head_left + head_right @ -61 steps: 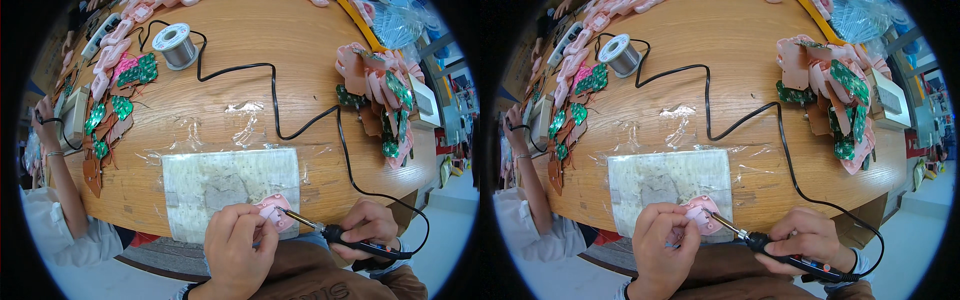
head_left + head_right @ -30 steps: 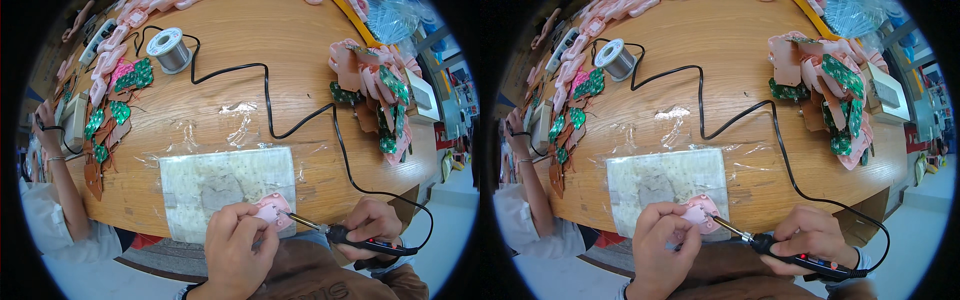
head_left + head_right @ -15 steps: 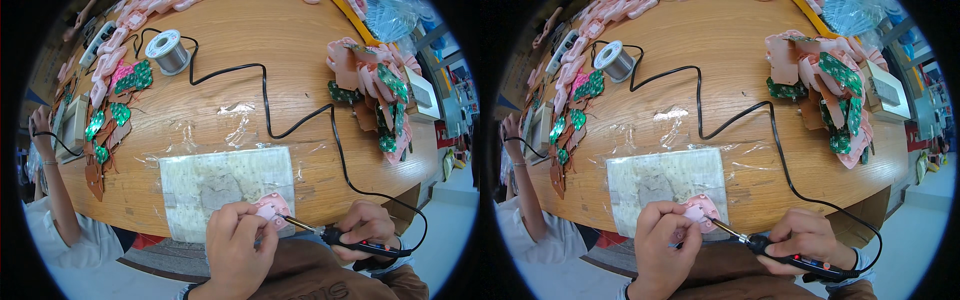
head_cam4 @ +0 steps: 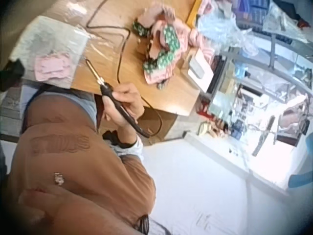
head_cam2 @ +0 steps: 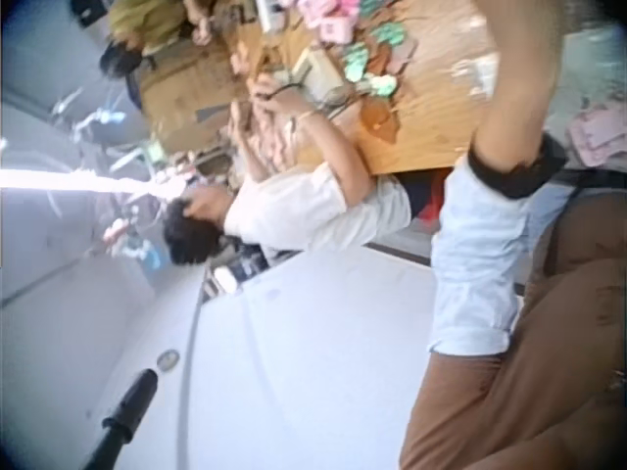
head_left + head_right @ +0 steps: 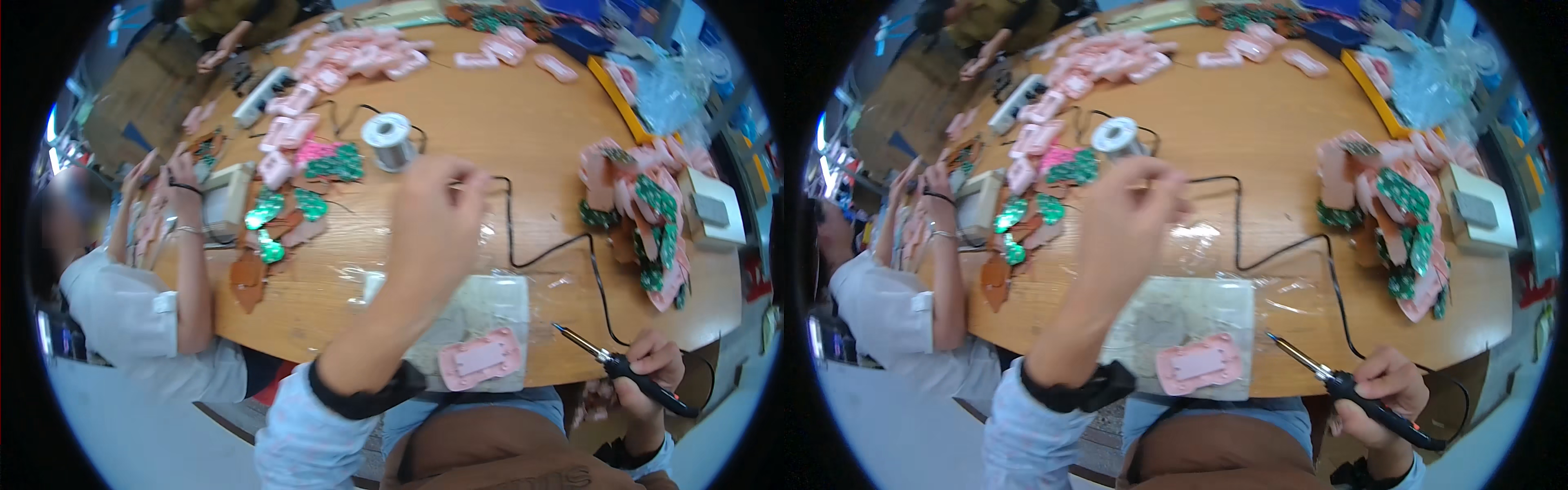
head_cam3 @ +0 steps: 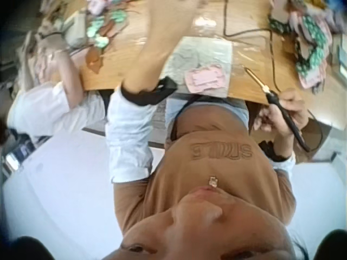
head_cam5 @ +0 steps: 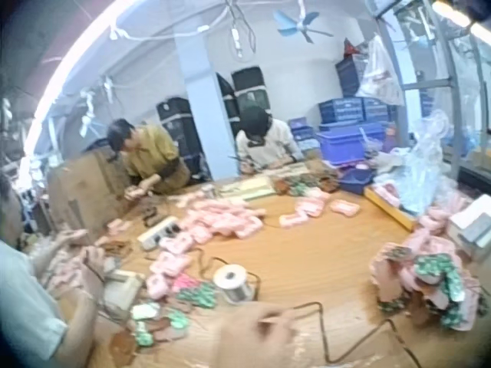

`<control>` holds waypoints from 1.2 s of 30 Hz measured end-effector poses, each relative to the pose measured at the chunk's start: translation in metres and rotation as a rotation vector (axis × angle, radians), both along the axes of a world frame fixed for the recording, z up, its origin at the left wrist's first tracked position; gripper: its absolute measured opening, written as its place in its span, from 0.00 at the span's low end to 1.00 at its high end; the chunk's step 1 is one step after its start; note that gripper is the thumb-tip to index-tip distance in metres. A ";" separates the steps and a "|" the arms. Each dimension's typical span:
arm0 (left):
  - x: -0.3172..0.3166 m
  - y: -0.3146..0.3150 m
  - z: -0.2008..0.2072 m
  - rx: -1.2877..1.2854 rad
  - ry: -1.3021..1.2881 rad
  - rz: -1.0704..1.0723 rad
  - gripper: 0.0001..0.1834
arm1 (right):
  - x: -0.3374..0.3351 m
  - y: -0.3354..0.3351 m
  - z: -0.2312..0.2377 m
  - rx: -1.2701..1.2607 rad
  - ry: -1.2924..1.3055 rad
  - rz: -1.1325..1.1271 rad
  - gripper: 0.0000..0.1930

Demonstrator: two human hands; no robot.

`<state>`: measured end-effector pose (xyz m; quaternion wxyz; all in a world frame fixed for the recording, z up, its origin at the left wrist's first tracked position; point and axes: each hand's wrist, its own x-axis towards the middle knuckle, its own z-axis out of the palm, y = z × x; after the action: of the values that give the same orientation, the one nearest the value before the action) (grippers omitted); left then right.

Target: The person uses a soldering iron to attach wires to small pink plastic housings containing circuit boards. They repeatedly pick up a housing, apply solder to the wire connection points, and place the finished unit aside on the table.

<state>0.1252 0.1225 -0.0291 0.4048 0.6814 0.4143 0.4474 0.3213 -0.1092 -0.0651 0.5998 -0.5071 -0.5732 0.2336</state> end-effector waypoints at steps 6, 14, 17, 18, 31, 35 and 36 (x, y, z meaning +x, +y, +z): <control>-0.012 -0.039 0.007 -0.104 0.133 -0.152 0.07 | 0.006 -0.008 0.001 0.034 0.014 -0.062 0.16; -0.041 -0.127 -0.016 -0.041 0.419 -0.131 0.08 | 0.002 -0.006 0.003 -0.028 -0.065 0.073 0.17; -0.036 -0.139 -0.038 -0.008 0.408 -0.016 0.08 | -0.005 -0.002 0.004 -0.059 -0.066 0.107 0.16; -0.036 -0.140 -0.043 0.034 0.420 -0.024 0.08 | -0.006 -0.001 0.003 -0.061 -0.073 0.119 0.16; -0.034 -0.141 -0.051 0.162 0.474 -0.018 0.11 | -0.016 0.006 -0.009 -0.141 -0.171 0.225 0.15; -0.034 -0.141 -0.051 0.151 0.486 -0.027 0.11 | -0.017 0.007 -0.012 -0.142 -0.152 0.244 0.15; -0.034 -0.141 -0.052 0.173 0.485 -0.026 0.11 | -0.017 0.007 -0.012 -0.145 -0.139 0.245 0.15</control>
<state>0.0914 -0.0190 -0.0807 0.2395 0.8061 0.4506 0.2997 0.3045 -0.1020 -0.0772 0.4875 -0.4903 -0.6524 0.3103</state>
